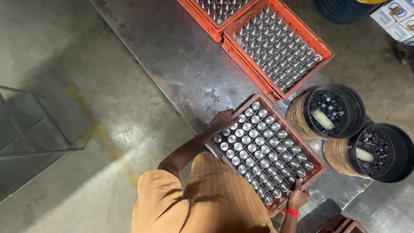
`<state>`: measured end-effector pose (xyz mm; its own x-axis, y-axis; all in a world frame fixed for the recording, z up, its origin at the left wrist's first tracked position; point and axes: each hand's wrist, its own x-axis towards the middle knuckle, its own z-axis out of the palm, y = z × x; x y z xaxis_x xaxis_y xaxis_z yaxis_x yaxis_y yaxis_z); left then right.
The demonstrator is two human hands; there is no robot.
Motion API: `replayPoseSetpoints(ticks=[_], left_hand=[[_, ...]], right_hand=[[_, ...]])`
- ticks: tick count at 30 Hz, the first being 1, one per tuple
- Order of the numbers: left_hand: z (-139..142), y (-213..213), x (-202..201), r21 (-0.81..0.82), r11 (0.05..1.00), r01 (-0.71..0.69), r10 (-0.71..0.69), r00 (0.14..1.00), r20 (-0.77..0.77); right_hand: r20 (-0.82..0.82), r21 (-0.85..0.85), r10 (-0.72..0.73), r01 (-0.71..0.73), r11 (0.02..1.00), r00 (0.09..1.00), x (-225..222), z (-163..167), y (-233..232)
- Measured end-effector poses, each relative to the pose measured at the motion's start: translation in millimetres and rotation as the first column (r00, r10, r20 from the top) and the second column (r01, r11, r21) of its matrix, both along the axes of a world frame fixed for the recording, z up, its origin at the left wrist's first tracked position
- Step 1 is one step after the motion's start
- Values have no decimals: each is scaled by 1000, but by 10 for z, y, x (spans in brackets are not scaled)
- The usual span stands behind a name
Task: The person uses a cylindrical tool to rub and polish small metal parts arranged in a tray. They repeatedly dip the tool into a bucket and apply it to the parts, then move the tray aside and bring a new one into position.
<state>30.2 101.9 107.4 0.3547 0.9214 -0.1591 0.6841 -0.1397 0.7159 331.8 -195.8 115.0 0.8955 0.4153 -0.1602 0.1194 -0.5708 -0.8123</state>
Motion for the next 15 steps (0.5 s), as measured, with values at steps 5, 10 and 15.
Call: replayPoseSetpoints(ticks=[5,10,15], left_hand=[[27,-14,-7,-36,999,-27,27,1000,10],[15,-33,-7,-24,1000,-11,12,1000,19],[-3,-18,2,-48,999,8,-10,999,-44]], right_hand=[[7,17,-1,1,1000,1000,6,-12,-7],[-18,-12,-18,18,1000,1000,23,-34,-28],[-23,61,26,-25,998,999,35,-55,-46]])
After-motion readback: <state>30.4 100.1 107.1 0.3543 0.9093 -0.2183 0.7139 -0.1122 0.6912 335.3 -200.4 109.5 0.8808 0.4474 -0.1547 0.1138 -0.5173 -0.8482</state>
